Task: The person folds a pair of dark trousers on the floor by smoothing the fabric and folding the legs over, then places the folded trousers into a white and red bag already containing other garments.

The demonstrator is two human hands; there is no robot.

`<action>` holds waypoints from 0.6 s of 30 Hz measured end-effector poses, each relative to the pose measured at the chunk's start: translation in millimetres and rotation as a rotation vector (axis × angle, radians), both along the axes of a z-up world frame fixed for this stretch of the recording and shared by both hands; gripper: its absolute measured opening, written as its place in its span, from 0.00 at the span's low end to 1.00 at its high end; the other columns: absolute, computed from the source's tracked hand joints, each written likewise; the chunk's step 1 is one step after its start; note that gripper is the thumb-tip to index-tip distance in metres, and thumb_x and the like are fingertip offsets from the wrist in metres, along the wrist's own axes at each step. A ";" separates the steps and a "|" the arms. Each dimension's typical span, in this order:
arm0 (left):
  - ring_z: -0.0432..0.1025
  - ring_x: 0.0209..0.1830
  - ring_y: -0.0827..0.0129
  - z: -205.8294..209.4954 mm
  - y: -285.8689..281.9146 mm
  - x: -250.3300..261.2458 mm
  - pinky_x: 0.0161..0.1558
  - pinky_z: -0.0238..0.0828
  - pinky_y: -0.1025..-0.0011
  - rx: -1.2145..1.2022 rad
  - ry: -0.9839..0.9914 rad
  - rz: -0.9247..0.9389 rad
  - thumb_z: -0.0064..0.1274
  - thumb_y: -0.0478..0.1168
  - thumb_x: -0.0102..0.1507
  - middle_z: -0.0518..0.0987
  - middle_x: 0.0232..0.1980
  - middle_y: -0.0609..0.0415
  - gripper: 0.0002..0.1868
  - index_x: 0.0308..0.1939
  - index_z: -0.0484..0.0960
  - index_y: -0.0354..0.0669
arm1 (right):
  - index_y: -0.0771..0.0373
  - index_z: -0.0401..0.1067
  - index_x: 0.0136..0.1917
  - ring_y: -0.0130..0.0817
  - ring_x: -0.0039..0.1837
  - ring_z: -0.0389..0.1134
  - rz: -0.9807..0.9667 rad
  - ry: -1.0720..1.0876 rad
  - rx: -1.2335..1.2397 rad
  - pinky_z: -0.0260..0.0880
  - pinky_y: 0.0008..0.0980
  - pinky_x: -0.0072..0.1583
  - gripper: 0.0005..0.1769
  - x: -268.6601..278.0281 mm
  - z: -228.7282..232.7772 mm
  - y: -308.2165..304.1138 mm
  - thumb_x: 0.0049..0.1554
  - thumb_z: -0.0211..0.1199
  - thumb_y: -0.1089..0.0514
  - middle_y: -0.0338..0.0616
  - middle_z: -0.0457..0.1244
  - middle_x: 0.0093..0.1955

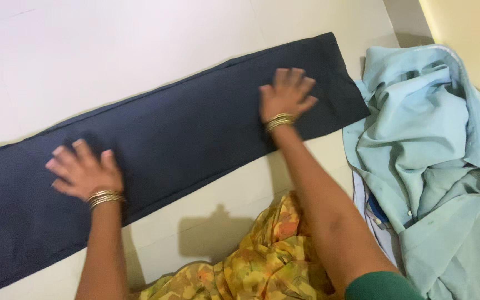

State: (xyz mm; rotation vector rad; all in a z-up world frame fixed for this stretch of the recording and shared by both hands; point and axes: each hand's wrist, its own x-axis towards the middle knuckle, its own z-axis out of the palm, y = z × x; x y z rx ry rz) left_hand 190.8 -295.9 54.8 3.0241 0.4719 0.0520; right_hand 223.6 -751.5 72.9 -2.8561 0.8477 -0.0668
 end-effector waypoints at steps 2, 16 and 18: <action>0.31 0.85 0.41 -0.8 -45.3 19.6 0.72 0.32 0.28 0.060 0.078 -0.234 0.42 0.62 0.68 0.43 0.87 0.45 0.39 0.81 0.57 0.58 | 0.55 0.49 0.81 0.62 0.81 0.33 0.284 -0.097 0.005 0.31 0.80 0.70 0.53 -1.7 0.6 65.1 0.53 0.56 0.28 0.60 0.38 0.81; 0.28 0.83 0.47 0.5 -56.7 72.0 0.71 0.27 0.28 0.023 0.211 -0.260 0.30 0.70 0.67 0.36 0.85 0.53 0.41 0.81 0.48 0.64 | 0.35 0.43 0.82 0.46 0.85 0.27 0.613 0.208 -0.011 0.28 0.68 0.77 0.39 62.2 7.8 106.8 0.62 0.35 0.26 0.36 0.33 0.86; 0.28 0.83 0.48 -2.2 -42.4 74.7 0.72 0.27 0.30 0.033 0.209 -0.264 0.29 0.70 0.67 0.36 0.85 0.53 0.41 0.81 0.47 0.64 | 0.37 0.43 0.82 0.47 0.85 0.27 0.554 0.215 -0.020 0.28 0.68 0.77 0.40 68.5 4.9 80.2 0.62 0.34 0.25 0.36 0.33 0.86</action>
